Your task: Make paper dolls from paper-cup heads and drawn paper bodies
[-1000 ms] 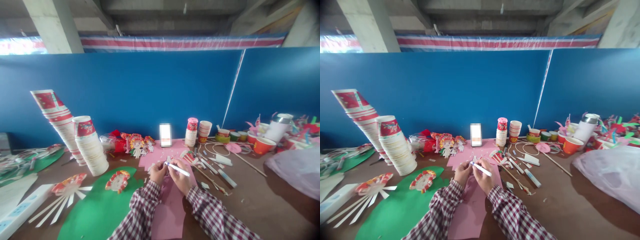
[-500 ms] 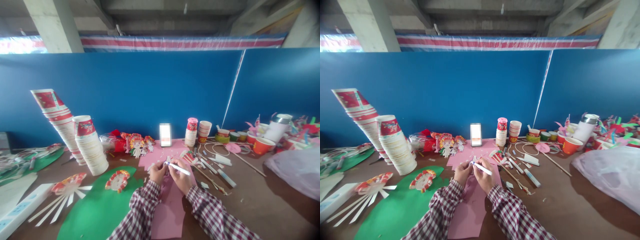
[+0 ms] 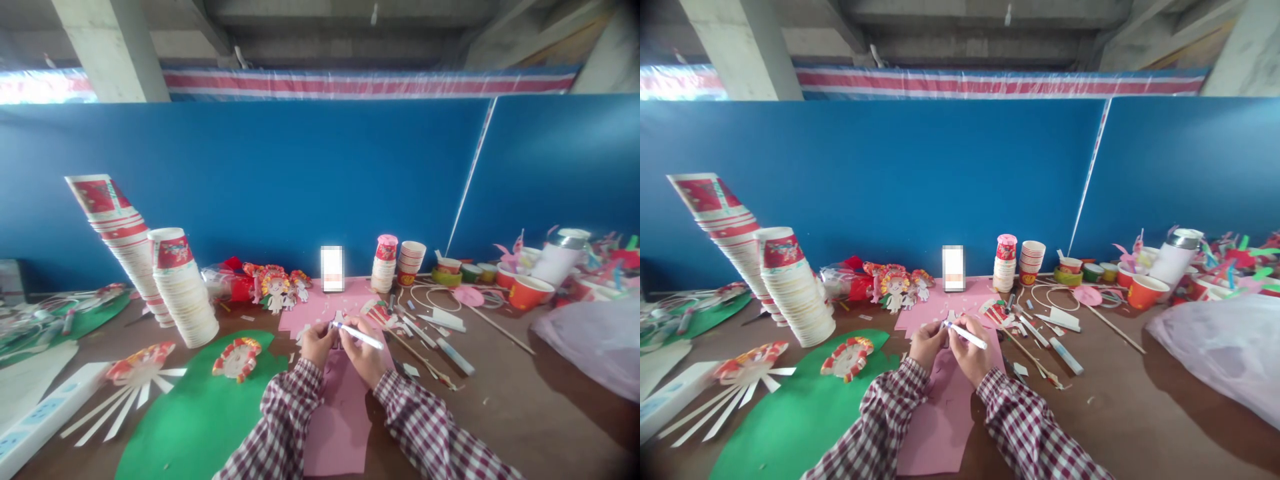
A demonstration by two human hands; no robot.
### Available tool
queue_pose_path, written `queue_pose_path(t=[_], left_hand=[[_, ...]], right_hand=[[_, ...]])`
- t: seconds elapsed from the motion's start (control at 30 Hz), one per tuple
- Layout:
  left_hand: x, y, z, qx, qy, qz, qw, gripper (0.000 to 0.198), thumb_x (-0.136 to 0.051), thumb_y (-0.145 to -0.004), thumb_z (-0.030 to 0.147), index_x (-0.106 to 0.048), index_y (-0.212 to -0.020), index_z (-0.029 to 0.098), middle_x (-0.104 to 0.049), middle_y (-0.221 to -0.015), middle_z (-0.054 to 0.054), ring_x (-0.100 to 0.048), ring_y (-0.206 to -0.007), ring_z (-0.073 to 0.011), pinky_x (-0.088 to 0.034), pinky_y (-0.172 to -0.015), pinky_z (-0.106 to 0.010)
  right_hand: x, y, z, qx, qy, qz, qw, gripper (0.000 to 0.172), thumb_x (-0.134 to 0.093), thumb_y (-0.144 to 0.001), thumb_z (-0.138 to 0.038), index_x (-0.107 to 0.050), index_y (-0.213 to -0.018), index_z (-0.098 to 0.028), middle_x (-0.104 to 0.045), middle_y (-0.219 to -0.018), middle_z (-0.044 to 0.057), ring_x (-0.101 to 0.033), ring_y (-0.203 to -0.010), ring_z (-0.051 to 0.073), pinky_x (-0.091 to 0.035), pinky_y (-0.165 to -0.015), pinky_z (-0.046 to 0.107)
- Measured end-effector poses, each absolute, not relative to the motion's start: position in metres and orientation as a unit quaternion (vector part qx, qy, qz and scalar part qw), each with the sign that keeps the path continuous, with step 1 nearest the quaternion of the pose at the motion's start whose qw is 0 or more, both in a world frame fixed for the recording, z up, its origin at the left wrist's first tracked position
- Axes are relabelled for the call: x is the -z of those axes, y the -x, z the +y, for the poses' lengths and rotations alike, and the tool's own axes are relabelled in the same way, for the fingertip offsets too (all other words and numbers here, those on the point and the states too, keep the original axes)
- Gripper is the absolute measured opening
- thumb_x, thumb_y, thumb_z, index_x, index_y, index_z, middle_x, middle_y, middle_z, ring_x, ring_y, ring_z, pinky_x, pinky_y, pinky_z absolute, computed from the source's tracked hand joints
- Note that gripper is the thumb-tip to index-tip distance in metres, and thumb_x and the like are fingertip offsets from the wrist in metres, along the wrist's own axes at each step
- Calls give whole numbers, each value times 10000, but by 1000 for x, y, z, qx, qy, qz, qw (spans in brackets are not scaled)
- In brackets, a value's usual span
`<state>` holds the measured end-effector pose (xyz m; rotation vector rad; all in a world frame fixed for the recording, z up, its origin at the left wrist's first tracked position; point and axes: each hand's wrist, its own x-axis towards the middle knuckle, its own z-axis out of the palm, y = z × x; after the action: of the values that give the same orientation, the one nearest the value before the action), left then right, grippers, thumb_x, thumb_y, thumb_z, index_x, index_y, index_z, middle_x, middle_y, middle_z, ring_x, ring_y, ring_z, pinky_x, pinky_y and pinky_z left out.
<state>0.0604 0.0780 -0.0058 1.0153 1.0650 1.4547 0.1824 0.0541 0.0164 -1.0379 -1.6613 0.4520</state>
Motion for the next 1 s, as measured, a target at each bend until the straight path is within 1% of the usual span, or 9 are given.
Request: queue_pose_path(t=[0.13,0.27,0.5,0.73,0.87,1.0], left_hand=[[4,-61,77,-603,-417,445,514,298,-783,-541,351,-700,-702,113,-532,-487,36,-418,-455,-65,-321,-443,-179],[3,-61,76,-602,-410,447,519,346,-786,-528,354,-708,-760,108,-544,-492,31,-428,-453,-69,-338,-445,-184],[4,-61,77,-604,-407,450,517,331,-775,-536,362,-703,-729,104,-552,-499,22,-441,-464,-74,-361,-459,-188],[8,-60,79,-603,-413,450,513,326,-779,-545,340,-712,-764,108,-555,-510,25,-434,-466,-72,-349,-456,-186],[8,-61,79,-603,-420,445,512,311,-771,-560,354,-710,-741,108,-544,-499,28,-426,-462,-69,-340,-452,-185],[8,-61,79,-603,-418,446,513,346,-768,-557,368,-711,-771,103,-541,-494,27,-423,-451,-70,-336,-443,-188]], right_hand=[[-15,-183,55,-194,436,-701,530,107,-511,-873,-289,-554,-839,-198,-650,-742,39,-625,-681,168,-497,-564,233],[-14,-183,56,-196,437,-701,528,106,-508,-874,-289,-557,-848,-199,-654,-750,38,-627,-683,166,-500,-572,233],[-13,-183,56,-196,435,-704,527,111,-508,-874,-295,-556,-842,-200,-651,-760,41,-624,-683,165,-509,-590,241],[-20,-184,52,-194,435,-702,529,123,-502,-878,-303,-554,-838,-199,-651,-749,41,-633,-687,170,-515,-585,242],[-21,-184,52,-192,442,-701,526,122,-502,-879,-301,-556,-840,-199,-649,-742,34,-632,-677,164,-516,-588,237],[-19,-184,53,-187,445,-700,526,133,-501,-879,-311,-558,-844,-196,-649,-758,37,-626,-670,159,-514,-578,232]])
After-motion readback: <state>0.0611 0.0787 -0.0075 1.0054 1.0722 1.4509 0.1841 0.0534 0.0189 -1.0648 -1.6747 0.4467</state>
